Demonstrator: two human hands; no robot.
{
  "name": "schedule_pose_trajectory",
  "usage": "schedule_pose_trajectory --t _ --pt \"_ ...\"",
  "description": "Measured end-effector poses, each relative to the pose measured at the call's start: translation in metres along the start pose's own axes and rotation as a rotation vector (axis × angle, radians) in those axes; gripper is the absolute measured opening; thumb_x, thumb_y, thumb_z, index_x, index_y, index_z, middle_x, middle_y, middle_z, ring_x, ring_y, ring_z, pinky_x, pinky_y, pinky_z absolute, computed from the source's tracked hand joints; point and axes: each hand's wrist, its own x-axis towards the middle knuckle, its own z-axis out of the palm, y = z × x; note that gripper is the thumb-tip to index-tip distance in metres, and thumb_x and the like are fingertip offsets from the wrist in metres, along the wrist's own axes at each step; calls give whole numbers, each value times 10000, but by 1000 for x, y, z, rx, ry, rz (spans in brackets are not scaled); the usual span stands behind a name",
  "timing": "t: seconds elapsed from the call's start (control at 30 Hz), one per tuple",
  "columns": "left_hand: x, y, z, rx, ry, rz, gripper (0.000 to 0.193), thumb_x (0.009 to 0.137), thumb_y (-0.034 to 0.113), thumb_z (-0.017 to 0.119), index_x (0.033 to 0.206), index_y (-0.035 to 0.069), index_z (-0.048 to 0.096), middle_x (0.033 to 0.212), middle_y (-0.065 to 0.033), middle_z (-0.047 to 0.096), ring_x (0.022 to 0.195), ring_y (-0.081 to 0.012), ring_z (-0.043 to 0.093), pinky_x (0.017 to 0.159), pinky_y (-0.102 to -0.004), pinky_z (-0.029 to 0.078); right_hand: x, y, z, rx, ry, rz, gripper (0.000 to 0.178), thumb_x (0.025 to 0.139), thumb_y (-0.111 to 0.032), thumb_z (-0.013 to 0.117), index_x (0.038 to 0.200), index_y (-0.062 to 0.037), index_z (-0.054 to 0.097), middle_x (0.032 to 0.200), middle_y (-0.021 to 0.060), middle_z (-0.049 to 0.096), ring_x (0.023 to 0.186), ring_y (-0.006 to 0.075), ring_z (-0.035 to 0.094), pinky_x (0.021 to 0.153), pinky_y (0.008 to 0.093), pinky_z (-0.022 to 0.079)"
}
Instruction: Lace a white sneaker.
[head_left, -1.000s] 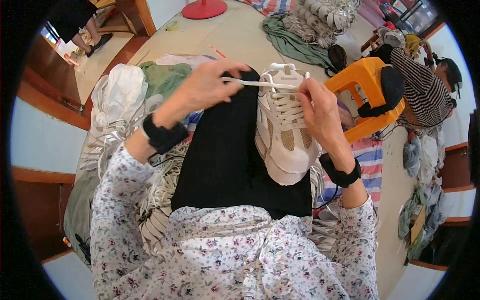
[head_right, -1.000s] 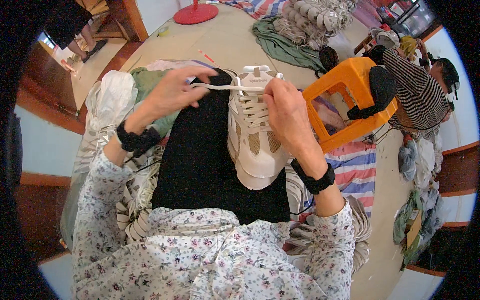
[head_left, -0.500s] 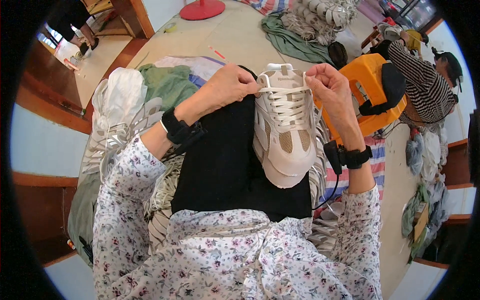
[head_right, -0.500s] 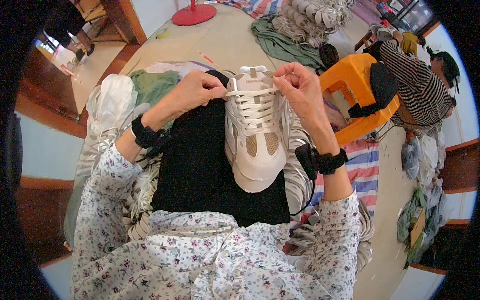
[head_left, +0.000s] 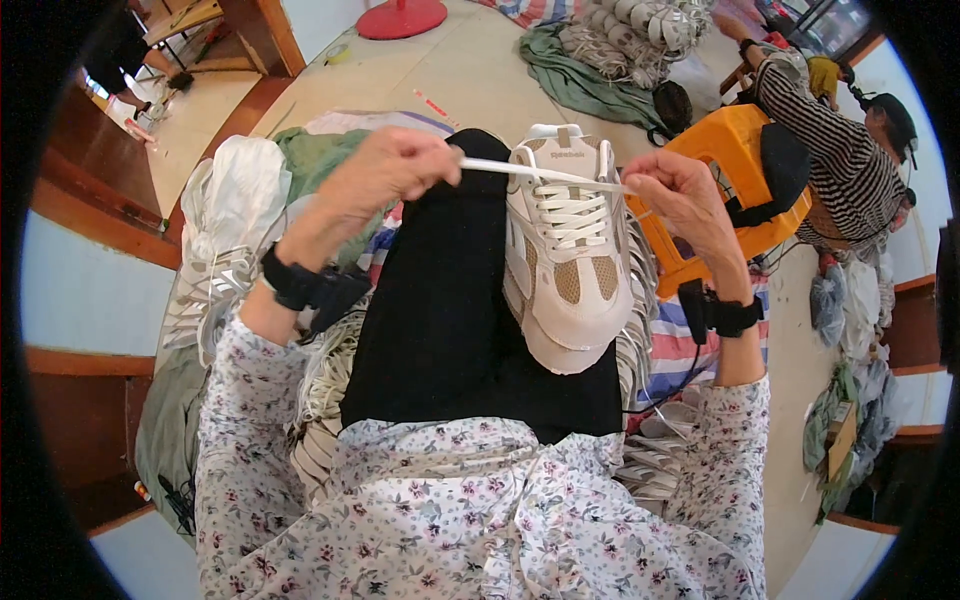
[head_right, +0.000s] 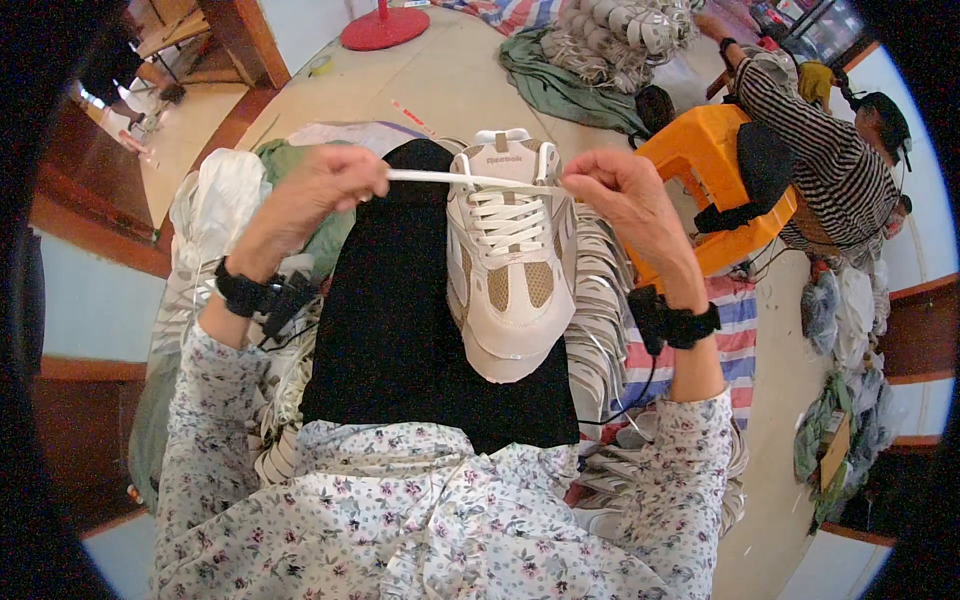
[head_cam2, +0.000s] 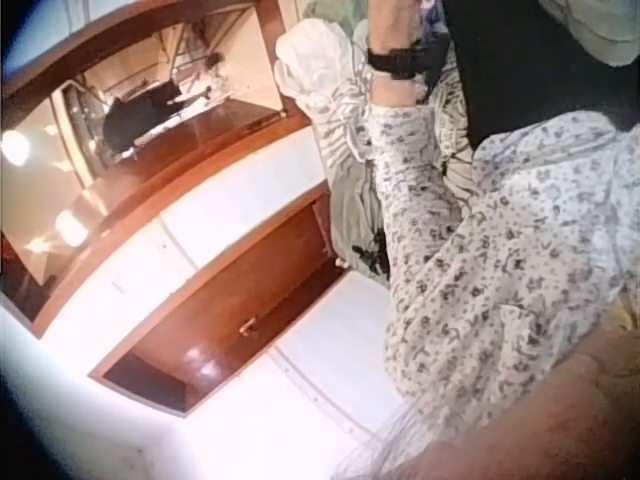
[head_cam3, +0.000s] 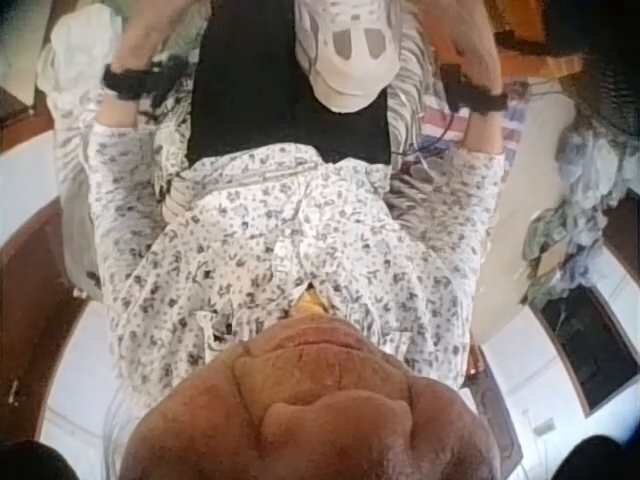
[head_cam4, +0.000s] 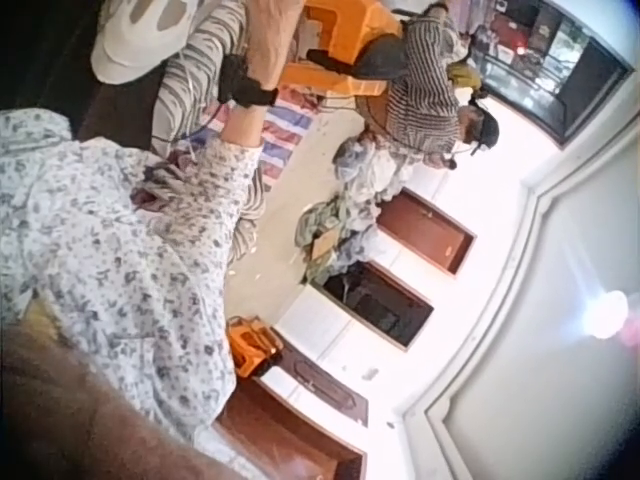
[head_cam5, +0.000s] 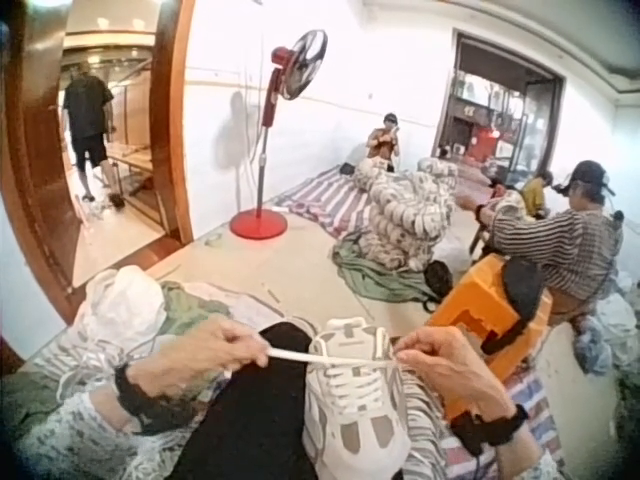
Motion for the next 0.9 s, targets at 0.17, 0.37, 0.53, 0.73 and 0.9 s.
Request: schedule_pose_trajectory --t 0.17,0.37,0.53,0.73,0.9 --pt "-30 8 -57 -613 31 190 153 940 149 632 990 4 644 958 -35 614 677 -43 506 557 -164 378 -26 9 -27 -223 -192 65 144 905 -105 674 912 32 718 690 -13 595 627 51 529 544 215 406" --pt "-80 22 -120 -1183 78 366 247 962 41 566 1151 -113 531 1245 -219 570 1074 -226 615 846 -283 564 -52 69 -57 -703 85 -132 142 886 -99 679 881 37 720 739 56 670 672 117 636 578 265 481" --pt "-122 -3 -186 -1244 256 559 265 964 -40 518 1209 -141 517 1343 -269 516 1238 -351 544 1026 -395 523 -65 104 -87 62 489 365 153 905 -81 630 1003 27 674 870 103 701 778 195 685 710 330 552" --pt "-162 -5 -209 -1072 399 573 340 944 -72 537 1276 -133 499 1370 -254 504 1276 -306 522 1061 -344 495 -80 149 -153 1134 632 161 256 959 -77 581 1200 10 584 950 82 660 940 181 648 810 351 551" --pt "-123 15 -129 -684 517 611 344 929 -17 589 1261 -97 548 1323 -180 571 1191 -210 586 968 -272 524 -164 194 -267 953 666 29 355 970 -11 543 1315 47 482 839 0 493 722 97 468 588 225 389"
